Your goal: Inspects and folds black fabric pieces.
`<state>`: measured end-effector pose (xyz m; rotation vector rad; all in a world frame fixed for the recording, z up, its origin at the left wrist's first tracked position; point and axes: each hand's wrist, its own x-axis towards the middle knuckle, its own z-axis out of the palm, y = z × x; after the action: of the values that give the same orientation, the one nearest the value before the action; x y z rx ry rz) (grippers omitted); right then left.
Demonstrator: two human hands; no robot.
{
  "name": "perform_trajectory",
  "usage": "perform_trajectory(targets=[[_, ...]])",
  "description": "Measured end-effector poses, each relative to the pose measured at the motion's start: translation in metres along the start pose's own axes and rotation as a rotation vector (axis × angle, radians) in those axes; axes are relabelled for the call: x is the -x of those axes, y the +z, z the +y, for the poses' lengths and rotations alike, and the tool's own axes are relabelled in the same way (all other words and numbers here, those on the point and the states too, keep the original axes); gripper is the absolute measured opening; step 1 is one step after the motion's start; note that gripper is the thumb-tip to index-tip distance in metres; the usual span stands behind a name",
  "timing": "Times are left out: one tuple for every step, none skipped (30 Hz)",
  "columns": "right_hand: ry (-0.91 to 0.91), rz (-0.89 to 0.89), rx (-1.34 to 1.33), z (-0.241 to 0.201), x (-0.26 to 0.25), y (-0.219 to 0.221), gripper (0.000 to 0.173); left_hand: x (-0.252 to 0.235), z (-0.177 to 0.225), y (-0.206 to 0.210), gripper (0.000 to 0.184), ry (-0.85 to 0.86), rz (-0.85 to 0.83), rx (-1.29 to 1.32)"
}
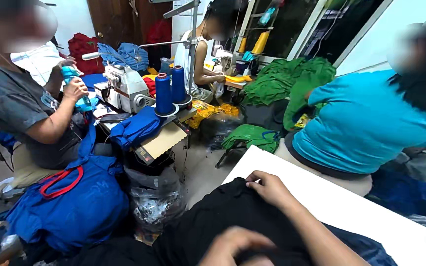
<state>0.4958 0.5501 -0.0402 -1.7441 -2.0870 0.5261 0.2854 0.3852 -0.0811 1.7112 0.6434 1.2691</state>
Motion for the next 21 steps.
perform_trajectory(targets=[[0.013, 0.022, -0.019, -0.002, 0.005, -0.002, 0.009, -0.006, -0.007, -0.02, 0.039, -0.143, 0.114, -0.259], [0.027, 0.037, -0.039, -0.004, 0.01, -0.004, 0.01, -0.011, -0.018, -0.036, 0.043, -0.311, 0.161, -0.527], [0.024, 0.054, -0.045, -0.004, 0.014, -0.005, 0.01, -0.015, -0.031, -0.048, 0.047, -0.467, 0.163, -0.721], [-0.001, 0.079, -0.043, -0.003, 0.017, -0.007, 0.009, -0.017, -0.042, -0.056, 0.048, -0.59, 0.148, -0.817], [-0.046, 0.111, -0.033, -0.001, 0.022, -0.008, 0.008, -0.016, -0.051, -0.06, 0.045, -0.662, 0.149, -0.846], [-0.097, 0.146, -0.016, 0.0, 0.026, -0.01, 0.006, -0.015, -0.057, -0.062, 0.041, -0.684, 0.168, -0.85], [-0.146, 0.182, 0.002, 0.0, 0.032, -0.014, 0.006, -0.014, -0.058, -0.063, 0.037, -0.688, 0.188, -0.852], [-0.187, 0.211, 0.027, -0.002, 0.038, -0.018, 0.007, -0.014, -0.055, -0.063, 0.033, -0.68, 0.204, -0.85], [-0.231, 0.245, 0.055, -0.003, 0.044, -0.022, 0.009, -0.013, -0.051, -0.063, 0.031, -0.663, 0.22, -0.851], [-0.272, 0.283, 0.083, -0.005, 0.049, -0.026, 0.01, -0.014, -0.047, -0.063, 0.029, -0.644, 0.233, -0.844], [-0.306, 0.324, 0.109, -0.006, 0.054, -0.03, 0.01, -0.014, -0.043, -0.063, 0.028, -0.622, 0.245, -0.824], [-0.337, 0.365, 0.132, -0.006, 0.059, -0.033, 0.01, -0.014, -0.04, -0.062, 0.027, -0.596, 0.256, -0.781], [-0.366, 0.4, 0.147, -0.005, 0.062, -0.036, 0.009, -0.013, -0.037, -0.062, 0.027, -0.567, 0.268, -0.725], [-0.385, 0.429, 0.156, -0.004, 0.066, -0.038, 0.008, -0.012, -0.034, -0.062, 0.027, -0.536, 0.283, -0.669], [-0.392, 0.445, 0.149, -0.005, 0.071, -0.04, 0.007, -0.011, -0.032, -0.062, 0.027, -0.511, 0.296, -0.607], [-0.393, 0.455, 0.137, -0.006, 0.075, -0.041, 0.006, -0.01, -0.03, -0.062, 0.027, -0.497, 0.3, -0.547], [-0.394, 0.467, 0.132, -0.006, 0.079, -0.042, 0.006, -0.008, -0.029, -0.063, 0.027, -0.489, 0.297, -0.5], [-0.396, 0.479, 0.13, -0.006, 0.083, -0.042, 0.005, -0.006, -0.029, -0.064, 0.026, -0.486, 0.29, -0.459], [-0.397, 0.491, 0.128, -0.006, 0.086, -0.043, 0.005, -0.004, -0.028, -0.065, 0.024, -0.491, 0.275, -0.429], [-0.395, 0.5, 0.128, -0.007, 0.09, -0.044, 0.005, -0.001, -0.027, -0.067, 0.022, -0.498, 0.253, -0.418], [-0.395, 0.507, 0.125, -0.009, 0.094, -0.045, 0.005, 0.0, -0.025, -0.069, 0.021, -0.504, 0.22, -0.429]])
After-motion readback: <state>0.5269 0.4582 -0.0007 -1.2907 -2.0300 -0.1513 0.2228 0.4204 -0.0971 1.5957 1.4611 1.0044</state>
